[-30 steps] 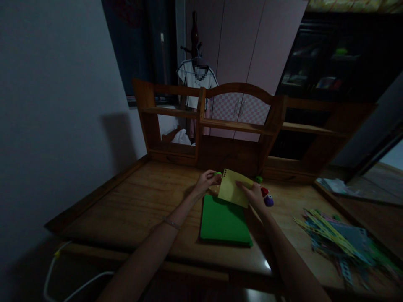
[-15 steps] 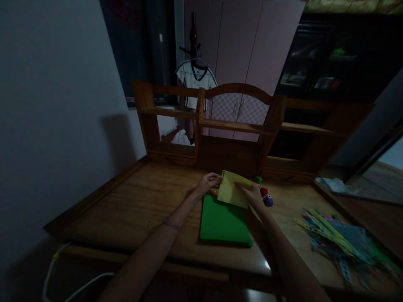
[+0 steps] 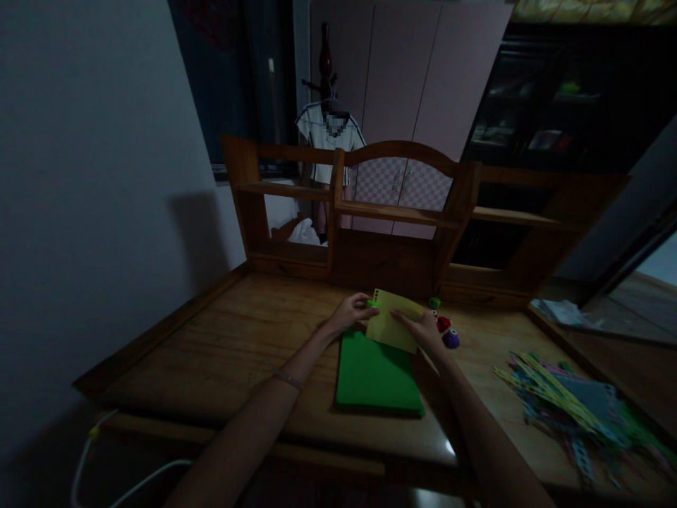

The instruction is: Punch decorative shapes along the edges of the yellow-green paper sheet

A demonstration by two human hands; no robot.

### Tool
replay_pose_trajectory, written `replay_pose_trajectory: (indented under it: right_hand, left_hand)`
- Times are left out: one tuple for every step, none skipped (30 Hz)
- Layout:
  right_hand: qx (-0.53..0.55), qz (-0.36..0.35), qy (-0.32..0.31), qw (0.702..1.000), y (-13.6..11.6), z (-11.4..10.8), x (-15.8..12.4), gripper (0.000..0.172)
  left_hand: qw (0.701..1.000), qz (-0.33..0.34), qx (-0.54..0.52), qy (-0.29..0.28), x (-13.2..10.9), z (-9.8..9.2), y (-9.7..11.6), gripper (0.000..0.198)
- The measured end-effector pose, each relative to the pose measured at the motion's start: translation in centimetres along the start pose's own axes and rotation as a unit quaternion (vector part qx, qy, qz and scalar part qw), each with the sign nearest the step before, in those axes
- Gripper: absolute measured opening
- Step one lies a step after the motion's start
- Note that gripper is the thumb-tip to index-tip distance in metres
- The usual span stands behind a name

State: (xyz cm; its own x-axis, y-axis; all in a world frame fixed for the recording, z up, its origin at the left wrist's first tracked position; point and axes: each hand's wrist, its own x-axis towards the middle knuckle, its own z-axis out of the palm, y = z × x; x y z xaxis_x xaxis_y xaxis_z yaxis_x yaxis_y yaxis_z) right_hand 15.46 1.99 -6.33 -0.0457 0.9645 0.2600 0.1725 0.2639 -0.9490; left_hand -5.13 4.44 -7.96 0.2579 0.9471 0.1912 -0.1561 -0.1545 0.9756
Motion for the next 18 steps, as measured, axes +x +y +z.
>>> replay_pose_trajectory:
  right_hand:
    - [-0.001,0.002,-0.001,1.0,0.08,-0.02,0.05,0.042]
    - [-0.006,0.003,-0.001,1.0,0.19,-0.06,0.11,0.043]
    - [-0.013,0.003,-0.003,1.0,0.31,-0.13,0.18,0.044]
    - [-0.02,0.002,-0.008,1.0,0.43,-0.22,0.24,0.044]
    - [-0.026,0.0,-0.013,1.0,0.53,-0.3,0.29,0.045]
    - [-0.03,-0.003,-0.018,0.999,0.6,-0.37,0.33,0.045]
    - [-0.032,-0.005,-0.022,0.999,0.64,-0.42,0.34,0.046]
    - [-0.033,-0.006,-0.024,0.999,0.67,-0.46,0.34,0.046]
    - [-0.033,-0.006,-0.025,0.999,0.67,-0.48,0.33,0.046]
    - [-0.032,-0.005,-0.024,0.999,0.66,-0.48,0.3,0.046]
    - [-0.03,-0.003,-0.025,0.999,0.64,-0.47,0.28,0.045]
    - [-0.027,-0.002,-0.025,0.999,0.62,-0.45,0.25,0.045]
    - [-0.026,-0.001,-0.025,0.999,0.59,-0.42,0.22,0.044]
    - [-0.025,0.0,-0.025,0.999,0.56,-0.39,0.2,0.044]
    - [-0.024,0.0,-0.024,0.999,0.53,-0.36,0.18,0.044]
    - [-0.022,-0.001,-0.022,0.999,0.5,-0.32,0.16,0.044]
    - [-0.021,-0.001,-0.022,1.0,0.48,-0.29,0.15,0.044]
    - [-0.02,0.0,-0.02,1.0,0.48,-0.27,0.15,0.044]
  left_hand:
    - [1.0,0.004,0.0,0.004,0.01,0.01,-0.01,0.049]
    - [1.0,0.007,0.0,0.007,0.01,0.02,-0.01,0.048]
    - [1.0,0.01,-0.001,0.007,0.01,0.02,0.0,0.048]
    - [1.0,0.013,-0.002,0.004,0.01,0.02,0.03,0.047]
    - [1.0,0.015,-0.002,0.0,0.01,0.0,0.05,0.046]
    - [1.0,0.016,-0.002,-0.004,0.01,-0.01,0.08,0.045]
    - [1.0,0.016,-0.003,-0.007,0.01,-0.02,0.1,0.045]
    - [1.0,0.016,-0.004,-0.011,0.01,-0.04,0.12,0.045]
    - [1.0,0.014,-0.006,-0.015,0.01,-0.04,0.12,0.046]
    - [1.0,0.013,-0.007,-0.017,0.02,-0.04,0.11,0.046]
    - [1.0,0.011,-0.009,-0.017,0.02,-0.03,0.09,0.047]
    - [1.0,0.01,-0.011,-0.017,0.02,-0.02,0.06,0.047]
    - [1.0,0.009,-0.013,-0.015,0.02,0.0,0.04,0.047]
    - [1.0,0.008,-0.015,-0.013,0.01,0.01,0.03,0.048]
    - [1.0,0.007,-0.017,-0.011,0.0,0.02,0.02,0.048]
    - [1.0,0.006,-0.017,-0.01,-0.02,0.02,0.04,0.047]
    - [1.0,0.005,-0.016,-0.011,-0.04,0.01,0.06,0.047]
    - [1.0,0.004,-0.014,-0.013,-0.06,0.0,0.1,0.047]
